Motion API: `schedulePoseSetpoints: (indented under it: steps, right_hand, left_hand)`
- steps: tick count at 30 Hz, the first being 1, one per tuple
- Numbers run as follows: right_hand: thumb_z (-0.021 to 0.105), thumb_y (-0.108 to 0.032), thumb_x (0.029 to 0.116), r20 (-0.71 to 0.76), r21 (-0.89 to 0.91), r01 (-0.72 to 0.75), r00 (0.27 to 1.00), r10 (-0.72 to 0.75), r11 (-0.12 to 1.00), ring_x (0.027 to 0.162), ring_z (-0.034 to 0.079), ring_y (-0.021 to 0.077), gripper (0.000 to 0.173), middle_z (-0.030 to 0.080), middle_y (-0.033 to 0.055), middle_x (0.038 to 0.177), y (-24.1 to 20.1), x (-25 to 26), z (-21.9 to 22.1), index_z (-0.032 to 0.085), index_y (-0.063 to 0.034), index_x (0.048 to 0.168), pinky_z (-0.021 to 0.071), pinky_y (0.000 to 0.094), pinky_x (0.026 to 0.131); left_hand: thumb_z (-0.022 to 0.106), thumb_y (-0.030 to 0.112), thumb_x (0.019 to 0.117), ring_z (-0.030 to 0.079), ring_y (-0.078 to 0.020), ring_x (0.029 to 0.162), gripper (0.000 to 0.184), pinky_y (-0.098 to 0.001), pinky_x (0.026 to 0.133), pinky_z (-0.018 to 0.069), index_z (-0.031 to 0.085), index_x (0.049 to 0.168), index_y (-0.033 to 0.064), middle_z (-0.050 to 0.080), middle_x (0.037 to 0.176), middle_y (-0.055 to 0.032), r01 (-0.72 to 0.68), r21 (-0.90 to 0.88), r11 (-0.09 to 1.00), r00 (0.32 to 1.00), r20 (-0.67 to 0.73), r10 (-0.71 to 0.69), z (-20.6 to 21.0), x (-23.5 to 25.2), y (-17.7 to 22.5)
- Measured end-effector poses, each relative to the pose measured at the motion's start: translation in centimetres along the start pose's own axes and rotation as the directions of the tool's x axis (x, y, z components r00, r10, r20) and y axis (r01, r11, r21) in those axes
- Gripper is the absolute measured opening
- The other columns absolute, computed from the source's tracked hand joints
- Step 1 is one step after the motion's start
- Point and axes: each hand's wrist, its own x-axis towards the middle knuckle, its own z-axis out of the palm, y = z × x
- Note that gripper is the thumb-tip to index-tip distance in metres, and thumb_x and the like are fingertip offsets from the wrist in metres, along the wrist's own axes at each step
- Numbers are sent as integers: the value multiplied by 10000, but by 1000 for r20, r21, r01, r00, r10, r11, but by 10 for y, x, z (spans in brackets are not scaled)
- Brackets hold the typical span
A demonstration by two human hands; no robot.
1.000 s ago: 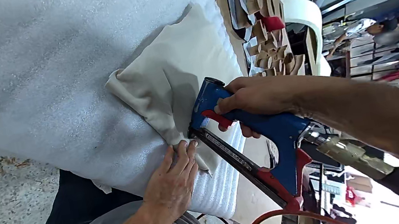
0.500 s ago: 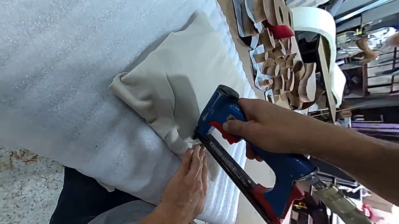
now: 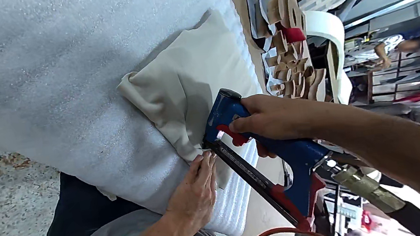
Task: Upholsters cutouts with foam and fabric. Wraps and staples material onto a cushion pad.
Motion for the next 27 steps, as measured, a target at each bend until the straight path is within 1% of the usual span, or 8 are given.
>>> schedulePoseSetpoints:
  steps: [10,15,18,20,21,23,25,27]
  right_hand:
    - [510,-246,1090,74,-12,-71,995,72,997,489,669,254,212,723,170,883,-15,6,-10,502,-41,1147,595,367,455]
    - [493,-235,1091,89,36,-18,996,14,999,498,660,235,207,698,158,863,-2,0,-15,505,-39,1159,589,363,461]
    - [476,-292,1099,-11,239,131,991,-132,962,522,669,259,273,717,163,945,51,-27,-32,532,-88,1272,601,390,473]
    - [456,-305,1102,-203,393,244,963,-175,886,507,656,258,274,725,148,958,107,-57,-31,552,-128,1288,589,390,449]
    - [448,-287,1102,-299,457,284,942,-155,843,514,658,258,258,726,137,963,136,-70,-23,552,-141,1288,589,386,449]
    - [452,-240,1079,-470,583,359,881,-58,729,524,661,259,266,730,136,956,192,-81,13,542,-139,1308,585,386,452]
    - [500,-220,1033,-586,637,393,806,84,663,513,664,247,318,712,126,887,233,-75,63,503,-98,1327,595,403,452]
    - [560,-219,1001,-642,628,356,740,202,692,547,670,242,418,670,132,871,259,-55,111,482,-41,1371,609,435,496]
  left_hand:
    - [481,204,954,403,-284,1494,494,-415,1229,294,630,1352,-47,500,1544,-197,2,-12,1000,1000,-8,-2,2,-3,-1]
    - [405,265,1000,410,-308,1487,522,-439,1230,290,624,1360,-43,515,1530,-197,-25,16,1000,1000,1,25,1,-2,0]
    - [336,308,1063,438,-286,1474,530,-440,1219,328,611,1380,-17,528,1526,-173,-84,-42,996,995,44,86,-18,2,-12]
    - [462,212,1010,561,-256,1369,388,-440,1175,412,678,1285,43,652,1387,-118,-132,-150,980,991,-24,130,-37,3,-31]
    - [531,151,951,602,-259,1315,347,-474,1150,435,702,1242,71,685,1326,-98,-157,-143,977,986,-70,149,-47,4,-45]
    - [671,148,857,568,-307,1335,427,-591,1175,355,698,1280,98,668,1339,-106,-188,-63,980,982,7,189,-67,15,-77]
    - [761,284,858,547,-329,1336,446,-666,1193,262,705,1266,114,659,1323,-107,-264,45,963,952,170,253,-82,33,-99]
    - [764,334,882,636,-299,1178,320,-659,1166,312,742,1113,114,699,1161,-87,-418,121,900,897,212,388,-87,50,-111]
